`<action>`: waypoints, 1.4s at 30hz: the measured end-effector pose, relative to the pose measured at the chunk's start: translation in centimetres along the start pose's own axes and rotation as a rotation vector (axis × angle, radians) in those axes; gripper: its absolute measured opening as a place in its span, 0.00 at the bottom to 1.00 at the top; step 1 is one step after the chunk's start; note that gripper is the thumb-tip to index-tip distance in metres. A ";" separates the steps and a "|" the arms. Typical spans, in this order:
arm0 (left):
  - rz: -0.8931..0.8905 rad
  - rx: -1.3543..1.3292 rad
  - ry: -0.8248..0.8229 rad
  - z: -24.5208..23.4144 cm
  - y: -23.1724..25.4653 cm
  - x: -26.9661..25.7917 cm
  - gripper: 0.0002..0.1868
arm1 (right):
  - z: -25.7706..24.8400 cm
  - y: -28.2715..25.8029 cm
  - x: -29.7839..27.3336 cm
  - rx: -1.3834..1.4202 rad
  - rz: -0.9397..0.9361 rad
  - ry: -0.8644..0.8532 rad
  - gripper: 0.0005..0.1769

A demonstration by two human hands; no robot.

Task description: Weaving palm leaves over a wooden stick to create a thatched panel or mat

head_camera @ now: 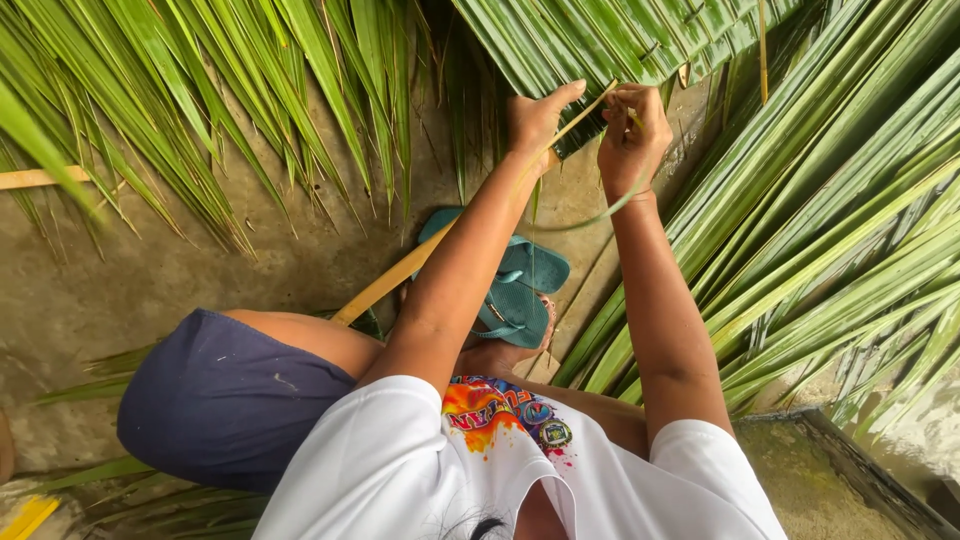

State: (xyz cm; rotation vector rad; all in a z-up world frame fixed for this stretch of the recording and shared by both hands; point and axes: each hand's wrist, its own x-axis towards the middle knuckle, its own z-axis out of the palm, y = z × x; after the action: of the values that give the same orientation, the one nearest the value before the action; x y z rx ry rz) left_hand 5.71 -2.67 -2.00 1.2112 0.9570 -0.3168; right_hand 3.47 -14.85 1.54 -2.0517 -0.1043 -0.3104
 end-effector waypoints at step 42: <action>0.126 -0.135 -0.053 -1.2 5.7 -1.5 0.18 | 6.6 5.8 -1.7 0.415 0.233 0.293 0.04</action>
State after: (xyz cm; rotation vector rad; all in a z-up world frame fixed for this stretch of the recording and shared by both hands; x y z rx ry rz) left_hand 8.11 0.06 2.83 1.1280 0.8394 -0.1805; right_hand 4.21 -11.75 -6.87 -1.5713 0.2313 -0.4028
